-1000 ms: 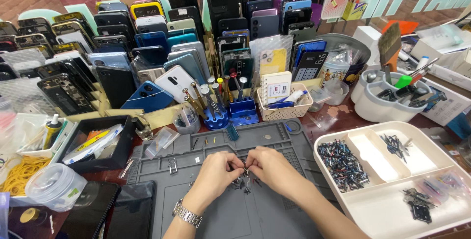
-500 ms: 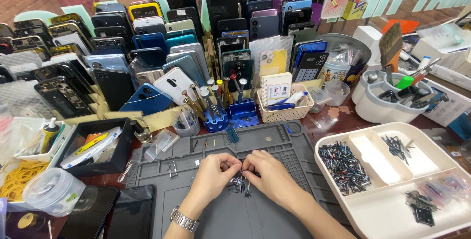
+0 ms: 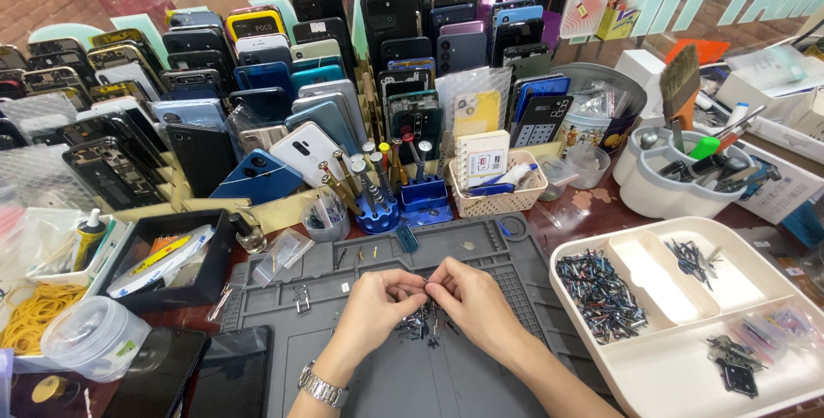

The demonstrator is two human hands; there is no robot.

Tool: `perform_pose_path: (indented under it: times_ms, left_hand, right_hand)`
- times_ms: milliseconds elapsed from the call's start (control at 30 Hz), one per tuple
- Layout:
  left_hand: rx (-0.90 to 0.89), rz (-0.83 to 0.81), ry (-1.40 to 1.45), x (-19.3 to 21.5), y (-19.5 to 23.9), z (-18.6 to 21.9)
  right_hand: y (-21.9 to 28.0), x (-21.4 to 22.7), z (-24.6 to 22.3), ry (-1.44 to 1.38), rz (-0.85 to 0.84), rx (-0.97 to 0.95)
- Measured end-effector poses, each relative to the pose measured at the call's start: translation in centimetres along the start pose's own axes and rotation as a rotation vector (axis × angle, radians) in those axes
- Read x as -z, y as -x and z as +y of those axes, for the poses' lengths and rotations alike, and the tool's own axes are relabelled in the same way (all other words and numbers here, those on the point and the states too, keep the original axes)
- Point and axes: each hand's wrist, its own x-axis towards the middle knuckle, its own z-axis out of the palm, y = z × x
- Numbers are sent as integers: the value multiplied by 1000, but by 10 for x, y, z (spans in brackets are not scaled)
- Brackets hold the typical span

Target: The person repeatedly picks up small electronic components from a tray and assembles them by hand on a work mat. The person places the assembled components back into the tray. The person continues this cycle throughout the clip.

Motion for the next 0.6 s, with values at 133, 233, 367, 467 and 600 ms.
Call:
perform_pose_path:
  times_ms: [133, 233, 367, 467, 600]
  left_hand:
    - [-90, 80, -56, -6, 4, 5]
    - [-67, 119, -99, -8, 5, 6]
    - [-34, 131, -125, -8, 4, 4]
    - [-42, 135, -95, -8, 1, 0]
    - [-61, 129, 1, -9, -4, -9]
  right_hand:
    - [-2, -4, 3, -63, -15, -60]
    - [-2, -5, 5, -89, -26, -65]
    - [-2, -3, 5, -79, -23, -34]
    - [-2, 0, 3, -38, -10, 7]
    - [0, 2, -1, 69, 33, 88]
